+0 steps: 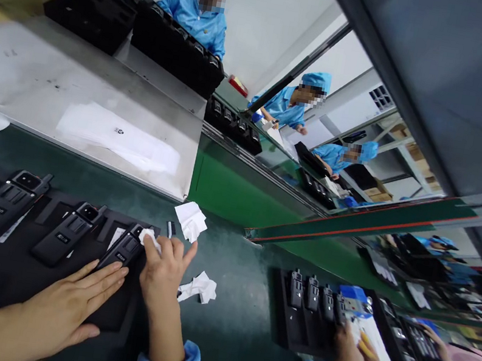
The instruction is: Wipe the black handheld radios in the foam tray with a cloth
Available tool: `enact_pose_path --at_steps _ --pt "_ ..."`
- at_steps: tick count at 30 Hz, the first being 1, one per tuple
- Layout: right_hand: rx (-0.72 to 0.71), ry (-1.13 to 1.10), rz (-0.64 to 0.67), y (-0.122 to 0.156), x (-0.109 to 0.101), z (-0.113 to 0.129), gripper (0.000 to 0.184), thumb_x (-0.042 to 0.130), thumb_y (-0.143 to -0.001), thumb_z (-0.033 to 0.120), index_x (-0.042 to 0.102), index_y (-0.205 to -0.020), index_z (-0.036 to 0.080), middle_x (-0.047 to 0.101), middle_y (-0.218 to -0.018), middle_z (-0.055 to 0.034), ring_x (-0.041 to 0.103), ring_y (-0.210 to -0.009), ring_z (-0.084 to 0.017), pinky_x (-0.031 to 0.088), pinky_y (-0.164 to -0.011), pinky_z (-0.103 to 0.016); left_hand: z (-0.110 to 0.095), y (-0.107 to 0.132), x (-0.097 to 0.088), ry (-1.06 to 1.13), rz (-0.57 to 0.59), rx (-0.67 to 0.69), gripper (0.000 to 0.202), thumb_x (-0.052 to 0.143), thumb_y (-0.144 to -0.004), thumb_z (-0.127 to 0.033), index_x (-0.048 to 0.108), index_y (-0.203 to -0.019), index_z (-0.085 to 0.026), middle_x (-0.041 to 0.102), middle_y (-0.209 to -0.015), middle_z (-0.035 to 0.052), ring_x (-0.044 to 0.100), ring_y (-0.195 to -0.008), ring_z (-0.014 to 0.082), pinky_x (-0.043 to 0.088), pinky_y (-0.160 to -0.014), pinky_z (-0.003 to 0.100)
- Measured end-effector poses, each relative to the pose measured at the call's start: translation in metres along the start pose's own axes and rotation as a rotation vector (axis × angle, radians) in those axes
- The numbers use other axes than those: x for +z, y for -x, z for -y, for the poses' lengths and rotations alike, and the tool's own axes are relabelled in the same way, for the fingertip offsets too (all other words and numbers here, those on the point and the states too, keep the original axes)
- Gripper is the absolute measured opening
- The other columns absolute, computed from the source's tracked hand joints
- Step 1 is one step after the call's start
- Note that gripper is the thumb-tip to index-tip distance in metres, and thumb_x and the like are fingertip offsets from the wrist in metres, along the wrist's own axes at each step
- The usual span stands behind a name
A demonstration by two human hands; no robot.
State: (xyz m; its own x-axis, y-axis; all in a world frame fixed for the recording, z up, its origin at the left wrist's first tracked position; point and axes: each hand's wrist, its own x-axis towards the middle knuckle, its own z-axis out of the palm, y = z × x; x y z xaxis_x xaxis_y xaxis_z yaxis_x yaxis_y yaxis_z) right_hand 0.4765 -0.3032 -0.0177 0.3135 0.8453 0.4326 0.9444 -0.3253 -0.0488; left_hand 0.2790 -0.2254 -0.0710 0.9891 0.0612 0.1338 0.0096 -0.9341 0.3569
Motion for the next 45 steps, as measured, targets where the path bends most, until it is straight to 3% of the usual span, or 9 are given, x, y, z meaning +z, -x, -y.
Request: enact_pose_path --at_steps 4,10,15,22,26,32,35,38,45 --pt "-0.088 -0.029 0.035 -0.021 0.009 0.003 0.04 0.057 -0.083 0.007 0.071 -0.112 0.032 0.069 -0.102 -0.0023 0.051 -0.099 -0.025 0.005 -0.115 -0.064 0.0 -0.001 -0.002 -0.018 0.001 0.012 0.073 0.063 -0.084 -0.03 0.041 -0.152 -0.016 0.031 -0.161 0.0088 0.033 -0.148 0.0274 0.026 -0.122 0.043" --pt "-0.089 -0.024 0.021 -0.005 0.003 -0.015 0.045 0.054 -0.082 0.004 0.07 -0.114 0.031 0.068 -0.1 -0.0027 0.052 -0.097 -0.023 0.008 -0.114 -0.065 -0.002 -0.003 -0.005 -0.008 0.031 0.022 0.07 0.062 -0.082 -0.028 0.045 -0.149 -0.013 0.03 -0.16 0.0096 0.037 -0.146 0.0286 0.035 -0.117 0.044" --pt "-0.091 -0.05 0.042 -0.016 0.01 -0.005 0.041 0.056 -0.084 0.007 0.07 -0.113 0.032 0.068 -0.103 -0.0021 0.051 -0.1 -0.024 0.008 -0.115 -0.065 -0.001 -0.003 -0.003 -0.017 0.005 0.01 0.07 0.06 -0.082 -0.026 0.044 -0.15 -0.015 0.031 -0.16 0.0081 0.037 -0.146 0.027 0.033 -0.119 0.043" --pt "-0.159 -0.172 -0.035 -0.006 0.009 -0.011 0.041 0.055 -0.086 0.005 0.07 -0.113 0.031 0.067 -0.098 -0.0009 0.054 -0.095 -0.02 0.014 -0.117 -0.062 -0.001 -0.004 -0.004 -0.026 0.045 0.007 0.071 0.06 -0.078 -0.02 0.047 -0.148 -0.015 0.031 -0.16 0.0072 0.038 -0.146 0.0261 0.034 -0.118 0.042" --pt "-0.22 -0.155 0.004 -0.011 0.01 -0.014 0.037 0.055 -0.088 0.008 0.072 -0.109 0.033 0.068 -0.099 -0.0005 0.053 -0.097 -0.021 0.02 -0.116 -0.057 0.0 -0.003 -0.004 -0.043 0.021 0.007 0.072 0.057 -0.077 -0.018 0.046 -0.148 -0.014 0.031 -0.16 0.0064 0.036 -0.146 0.0258 0.036 -0.117 0.043" --pt "-0.176 -0.103 0.004 0.013 -0.001 -0.039 0.038 0.051 -0.089 0.006 0.071 -0.11 0.031 0.067 -0.097 -0.0013 0.052 -0.096 -0.021 0.02 -0.114 -0.058 0.001 -0.002 -0.002 -0.059 -0.035 0.042 0.072 0.057 -0.077 -0.02 0.045 -0.148 -0.012 0.033 -0.16 0.0087 0.037 -0.146 0.0265 0.036 -0.115 0.045" --pt "-0.103 -0.073 -0.066 0.025 -0.014 -0.044 0.036 0.051 -0.091 0.006 0.071 -0.11 0.03 0.066 -0.097 -0.002 0.053 -0.096 -0.021 0.02 -0.113 -0.059 0.0 -0.003 -0.003 -0.071 -0.051 0.031 0.071 0.058 -0.079 -0.021 0.044 -0.148 -0.012 0.034 -0.16 0.0087 0.037 -0.146 0.0265 0.035 -0.116 0.045" --pt "-0.001 -0.147 -0.116 0.031 -0.024 -0.029 0.036 0.051 -0.092 0.006 0.068 -0.114 0.029 0.065 -0.096 -0.0019 0.054 -0.096 -0.02 0.024 -0.111 -0.058 0.0 -0.002 -0.007 -0.082 -0.061 0.046 0.067 0.058 -0.083 -0.025 0.045 -0.148 -0.012 0.036 -0.159 0.0077 0.038 -0.145 0.0255 0.035 -0.115 0.043" --pt "0.105 -0.348 0.061 0.04 -0.013 0.035 0.037 0.049 -0.092 0.006 0.068 -0.113 0.029 0.065 -0.095 -0.0007 0.056 -0.092 -0.019 0.026 -0.107 -0.054 0.003 0.026 -0.014 -0.114 -0.171 0.001 0.053 0.054 -0.096 -0.043 0.057 -0.139 -0.014 0.049 -0.152 0.0115 0.045 -0.139 0.0269 0.034 -0.114 0.039"
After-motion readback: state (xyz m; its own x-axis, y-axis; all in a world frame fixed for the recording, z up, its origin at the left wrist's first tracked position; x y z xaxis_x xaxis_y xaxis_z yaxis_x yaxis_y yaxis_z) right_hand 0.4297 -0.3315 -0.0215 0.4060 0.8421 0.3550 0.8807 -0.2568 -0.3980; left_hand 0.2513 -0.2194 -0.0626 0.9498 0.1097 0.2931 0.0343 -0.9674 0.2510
